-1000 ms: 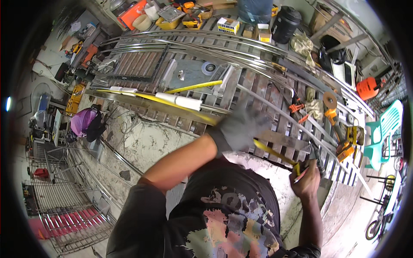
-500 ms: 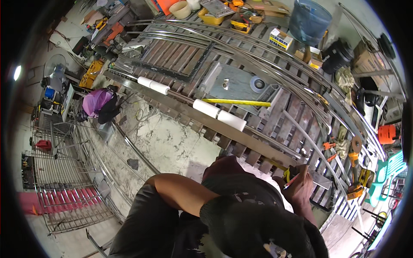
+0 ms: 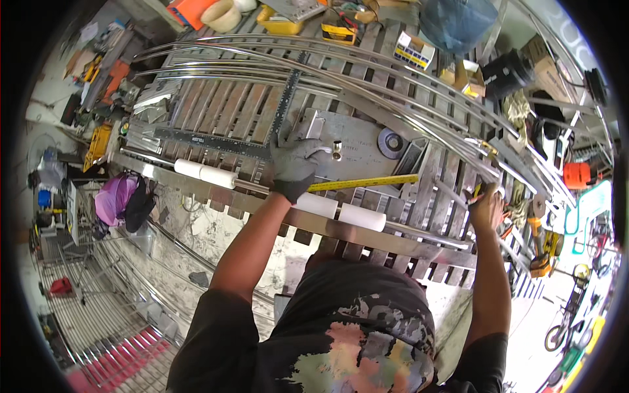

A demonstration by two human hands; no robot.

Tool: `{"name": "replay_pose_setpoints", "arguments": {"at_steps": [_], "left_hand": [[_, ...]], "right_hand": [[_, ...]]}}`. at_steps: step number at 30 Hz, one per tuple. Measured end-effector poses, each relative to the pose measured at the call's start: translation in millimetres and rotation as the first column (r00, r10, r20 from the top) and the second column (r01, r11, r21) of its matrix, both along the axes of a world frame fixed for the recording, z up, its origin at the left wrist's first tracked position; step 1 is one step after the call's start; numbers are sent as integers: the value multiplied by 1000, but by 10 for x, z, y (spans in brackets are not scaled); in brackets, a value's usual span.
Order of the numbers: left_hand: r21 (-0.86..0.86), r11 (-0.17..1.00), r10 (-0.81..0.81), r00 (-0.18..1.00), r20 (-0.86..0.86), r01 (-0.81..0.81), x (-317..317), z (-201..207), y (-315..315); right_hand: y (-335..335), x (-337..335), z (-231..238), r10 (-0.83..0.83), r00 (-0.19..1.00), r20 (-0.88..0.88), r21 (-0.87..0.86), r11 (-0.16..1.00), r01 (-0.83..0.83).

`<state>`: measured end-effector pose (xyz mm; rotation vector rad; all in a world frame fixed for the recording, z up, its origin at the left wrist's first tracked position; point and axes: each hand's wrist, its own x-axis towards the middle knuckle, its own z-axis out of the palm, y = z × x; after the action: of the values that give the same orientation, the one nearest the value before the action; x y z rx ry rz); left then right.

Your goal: Measure and mark metal strips for fabrication using a tape measure and a marker.

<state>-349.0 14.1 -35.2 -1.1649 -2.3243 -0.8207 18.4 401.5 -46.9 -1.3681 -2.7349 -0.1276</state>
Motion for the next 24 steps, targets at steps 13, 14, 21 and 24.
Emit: {"name": "replay_pose_setpoints", "arguments": {"at_steps": [13,14,21,24], "left_hand": [[129,919,-387,799,461,372,-286,-50,208],[207,868,-487,691,534,451,-175,57,252],[312,774,-462,153,874,551,225,411,461],[364,781,-410,-24,912,507,280,440,510]], "right_hand": [[-949,-978,144,-61,937,-344,-349,935,-67],[-1162,-1155,276,129,911,-391,-167,964,-208],[-1770,-1876,791,306,831,-465,-59,926,-373],[-1827,-1833,767,224,862,-456,-101,949,-300]]}}
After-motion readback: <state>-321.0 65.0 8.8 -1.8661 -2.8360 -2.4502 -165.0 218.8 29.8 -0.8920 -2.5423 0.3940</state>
